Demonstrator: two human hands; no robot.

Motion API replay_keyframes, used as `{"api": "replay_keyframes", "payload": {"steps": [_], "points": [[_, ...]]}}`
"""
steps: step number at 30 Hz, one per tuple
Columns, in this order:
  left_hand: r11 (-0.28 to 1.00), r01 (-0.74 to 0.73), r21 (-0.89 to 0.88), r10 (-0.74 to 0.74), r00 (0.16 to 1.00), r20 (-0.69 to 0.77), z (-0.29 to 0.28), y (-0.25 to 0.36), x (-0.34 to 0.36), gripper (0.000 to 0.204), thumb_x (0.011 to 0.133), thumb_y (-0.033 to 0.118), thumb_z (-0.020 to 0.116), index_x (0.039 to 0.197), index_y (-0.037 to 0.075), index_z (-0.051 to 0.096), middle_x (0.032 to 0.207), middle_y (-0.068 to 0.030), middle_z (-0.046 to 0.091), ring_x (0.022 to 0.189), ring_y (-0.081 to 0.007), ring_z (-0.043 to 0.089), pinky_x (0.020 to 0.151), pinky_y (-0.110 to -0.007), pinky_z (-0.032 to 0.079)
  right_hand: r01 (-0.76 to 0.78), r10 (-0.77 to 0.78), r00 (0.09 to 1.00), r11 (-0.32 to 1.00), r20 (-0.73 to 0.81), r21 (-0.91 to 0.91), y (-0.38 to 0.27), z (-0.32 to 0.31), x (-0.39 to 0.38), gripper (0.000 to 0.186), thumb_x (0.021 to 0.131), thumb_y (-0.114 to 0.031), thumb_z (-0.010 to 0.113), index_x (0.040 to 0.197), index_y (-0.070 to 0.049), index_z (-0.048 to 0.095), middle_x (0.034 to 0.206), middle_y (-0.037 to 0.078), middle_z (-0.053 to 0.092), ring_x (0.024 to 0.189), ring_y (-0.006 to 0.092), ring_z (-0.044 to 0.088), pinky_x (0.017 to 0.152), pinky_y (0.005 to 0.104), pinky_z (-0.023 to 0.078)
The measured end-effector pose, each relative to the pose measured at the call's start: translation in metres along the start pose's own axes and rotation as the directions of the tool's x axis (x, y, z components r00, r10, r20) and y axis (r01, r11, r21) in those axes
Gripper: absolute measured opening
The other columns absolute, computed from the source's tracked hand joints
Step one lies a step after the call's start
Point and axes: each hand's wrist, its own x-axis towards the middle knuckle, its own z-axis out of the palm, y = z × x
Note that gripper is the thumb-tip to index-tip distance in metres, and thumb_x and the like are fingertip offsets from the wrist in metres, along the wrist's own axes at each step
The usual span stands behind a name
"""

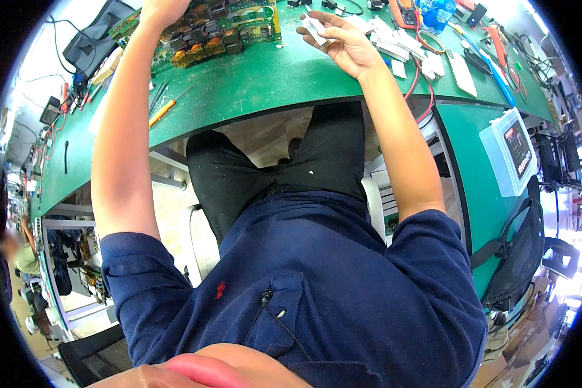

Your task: The person uses a soldering iron and wire to apply solder to components on a large green circuit board, then flips the board over and handles several black cylindrical components and a metal heat sink.

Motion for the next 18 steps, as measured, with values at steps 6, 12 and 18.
{"api": "replay_keyframes", "payload": {"steps": [6,12,18], "points": [[1.000,-0.007,-0.008,0.007,1.000,-0.013,-0.0004,0.0002,-0.0014,0.041,0.097,0.038,0.044,0.095,0.005,0.067,0.098,-0.0249,0.067,0.096,-0.0435,0.062,0.086,-0.052,0.047,-0.007,0.021,0.992,0.993,-0.122,0.118,0.0016,-0.0003,0.0007,0.043,0.088,0.004,0.050,0.130,0.006,0.047,0.126,0.025,0.055,0.120,0.0415,0.057,0.109,0.0434,0.047],[1.000,0.000,0.018,0.001,1.000,-0.018,-0.0038,0.0004,-0.0022,0.041,0.097,0.038,0.044,0.096,0.004,0.067,0.098,-0.0249,0.067,0.095,-0.0438,0.062,0.086,-0.052,0.047,0.034,-0.005,0.975,0.992,-0.224,0.123,0.0016,0.0022,0.0027,0.049,0.085,0.006,0.043,0.134,0.009,0.038,0.133,0.032,0.046,0.127,0.0460,0.049,0.111,0.0465,0.044],[1.000,0.022,0.020,-0.022,1.000,0.010,-0.0004,0.0054,-0.0042,0.041,0.097,0.038,0.045,0.097,0.004,0.067,0.098,-0.0239,0.068,0.096,-0.0427,0.063,0.086,-0.052,0.048,0.036,-0.009,0.979,0.991,-0.205,0.131,0.0033,-0.0048,0.0006,0.050,0.084,0.009,0.047,0.134,0.008,0.037,0.126,0.027,0.049,0.123,0.0424,0.052,0.108,0.0455,0.046]]}}
